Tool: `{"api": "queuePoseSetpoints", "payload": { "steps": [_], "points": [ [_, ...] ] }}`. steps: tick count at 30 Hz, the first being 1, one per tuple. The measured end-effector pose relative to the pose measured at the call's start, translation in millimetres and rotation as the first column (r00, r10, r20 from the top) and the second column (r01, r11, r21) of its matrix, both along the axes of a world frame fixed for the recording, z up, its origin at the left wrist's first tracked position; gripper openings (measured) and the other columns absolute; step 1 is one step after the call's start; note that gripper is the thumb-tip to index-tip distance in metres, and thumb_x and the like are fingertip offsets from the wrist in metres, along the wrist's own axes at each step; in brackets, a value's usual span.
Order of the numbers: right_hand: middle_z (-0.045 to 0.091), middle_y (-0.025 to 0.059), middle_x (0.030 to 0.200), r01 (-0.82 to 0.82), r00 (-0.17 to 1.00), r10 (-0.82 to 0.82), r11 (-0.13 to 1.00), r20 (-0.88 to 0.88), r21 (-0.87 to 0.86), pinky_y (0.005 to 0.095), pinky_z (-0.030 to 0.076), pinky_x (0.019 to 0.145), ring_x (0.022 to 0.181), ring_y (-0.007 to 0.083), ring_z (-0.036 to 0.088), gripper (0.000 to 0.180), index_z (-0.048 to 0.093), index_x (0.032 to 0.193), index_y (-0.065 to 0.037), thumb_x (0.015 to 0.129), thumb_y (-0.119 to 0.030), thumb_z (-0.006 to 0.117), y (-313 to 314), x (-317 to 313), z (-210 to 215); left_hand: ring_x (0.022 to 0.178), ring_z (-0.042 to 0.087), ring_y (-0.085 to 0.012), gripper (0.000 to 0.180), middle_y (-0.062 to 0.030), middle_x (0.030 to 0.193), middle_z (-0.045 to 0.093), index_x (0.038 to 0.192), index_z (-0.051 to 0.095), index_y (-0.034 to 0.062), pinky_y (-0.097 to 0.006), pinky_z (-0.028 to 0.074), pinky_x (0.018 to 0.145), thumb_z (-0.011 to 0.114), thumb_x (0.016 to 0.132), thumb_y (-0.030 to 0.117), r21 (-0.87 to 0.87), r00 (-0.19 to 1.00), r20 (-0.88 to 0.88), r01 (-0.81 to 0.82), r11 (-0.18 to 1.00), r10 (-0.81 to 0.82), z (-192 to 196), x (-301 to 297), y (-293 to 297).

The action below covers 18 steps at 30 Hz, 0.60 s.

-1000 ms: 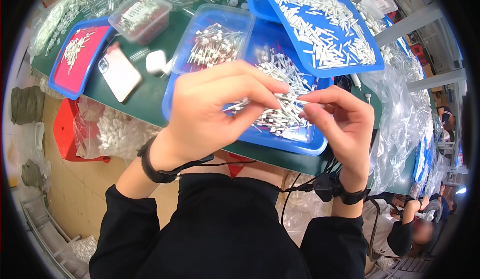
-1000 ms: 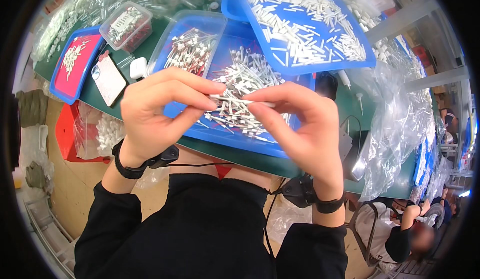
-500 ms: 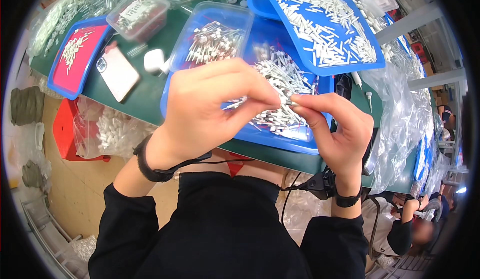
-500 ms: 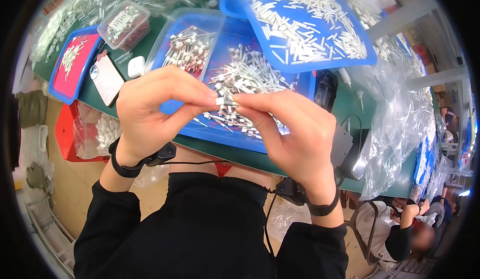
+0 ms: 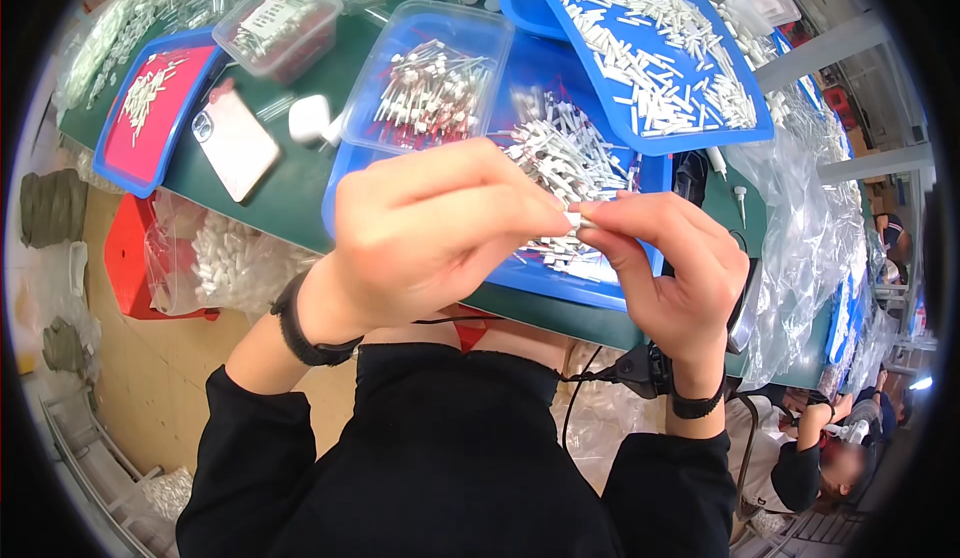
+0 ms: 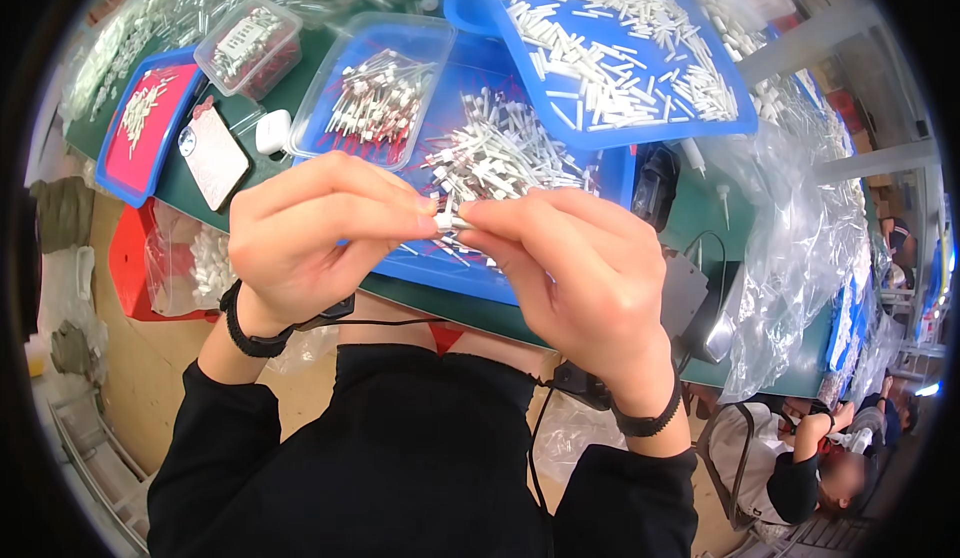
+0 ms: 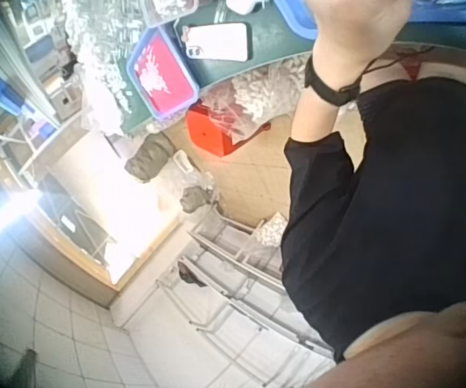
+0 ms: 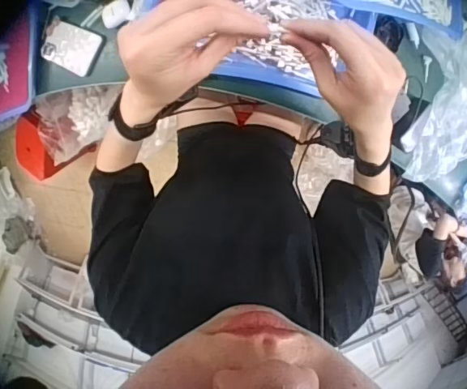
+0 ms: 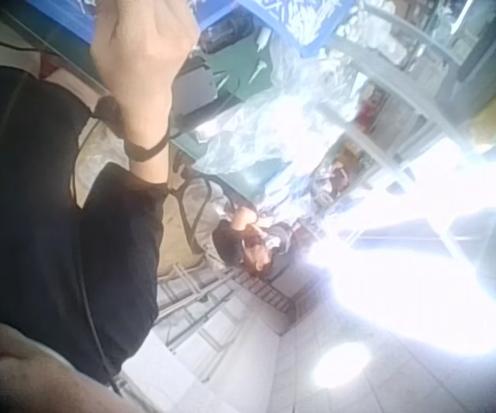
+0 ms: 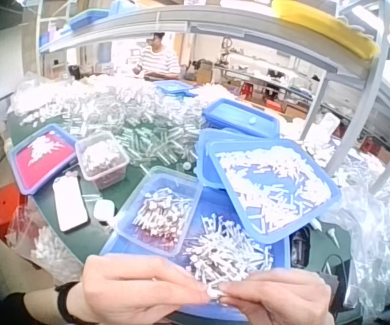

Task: The person sits at a workstation and repeatedly picks small white cylindrical components from a blue tray. They insert these components into small clear plastic containers and then place the filled containers into a larger blue bin. The process is repetitive and involves handling small parts by hand.

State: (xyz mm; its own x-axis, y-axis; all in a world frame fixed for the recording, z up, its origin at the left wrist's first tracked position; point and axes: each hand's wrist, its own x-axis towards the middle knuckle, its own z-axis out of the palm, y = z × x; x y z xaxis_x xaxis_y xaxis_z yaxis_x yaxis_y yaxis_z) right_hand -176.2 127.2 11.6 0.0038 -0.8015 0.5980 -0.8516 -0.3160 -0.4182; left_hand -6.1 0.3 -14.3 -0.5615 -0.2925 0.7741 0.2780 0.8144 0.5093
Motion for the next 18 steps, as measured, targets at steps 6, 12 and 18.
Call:
{"api": "queuePoseSetpoints", "payload": {
  "steps": [6, 12, 18],
  "points": [
    [0.071, 0.0104, 0.083, 0.047, 0.957, -0.069, 0.995, 0.281, 0.086, 0.0265, 0.053, 0.064, 0.074, 0.0192, 0.072, 0.016, 0.069, 0.096, -0.001, 0.081, 0.000, 0.075, -5, 9, -13, 0.088, 0.070, -0.0218, 0.021, -0.0170, 0.099, 0.069, 0.101, 0.063, -0.0038, -0.032, 0.059, 0.079, 0.069, 0.083, -0.011, 0.774, 0.954, -0.232, 0.299, 0.558, -0.189, -12, -9, 5],
    [0.072, 0.0095, 0.082, 0.055, 0.859, -0.141, 0.981, 0.492, 0.185, 0.0248, 0.054, 0.067, 0.081, 0.0165, 0.073, 0.009, 0.067, 0.096, 0.000, 0.088, -0.004, 0.070, -11, 18, -29, 0.089, 0.070, -0.0197, 0.017, -0.0163, 0.101, 0.069, 0.102, 0.063, -0.0049, -0.031, 0.059, 0.082, 0.066, 0.086, -0.009, 0.810, 0.973, -0.208, 0.229, 0.541, -0.101, -26, -19, 9],
    [0.069, 0.0054, 0.077, 0.119, 0.898, -0.183, 0.977, 0.401, 0.179, 0.0280, 0.051, 0.061, 0.068, 0.0190, 0.067, 0.008, 0.068, 0.089, -0.003, 0.084, -0.007, 0.073, -24, 13, -33, 0.092, 0.066, -0.0135, 0.017, -0.0096, 0.098, 0.069, 0.107, 0.064, -0.0062, -0.026, 0.053, 0.081, 0.064, 0.090, -0.003, 0.701, 0.998, 0.041, 0.008, 0.713, -0.052, -24, -11, -5]
  ]
}}
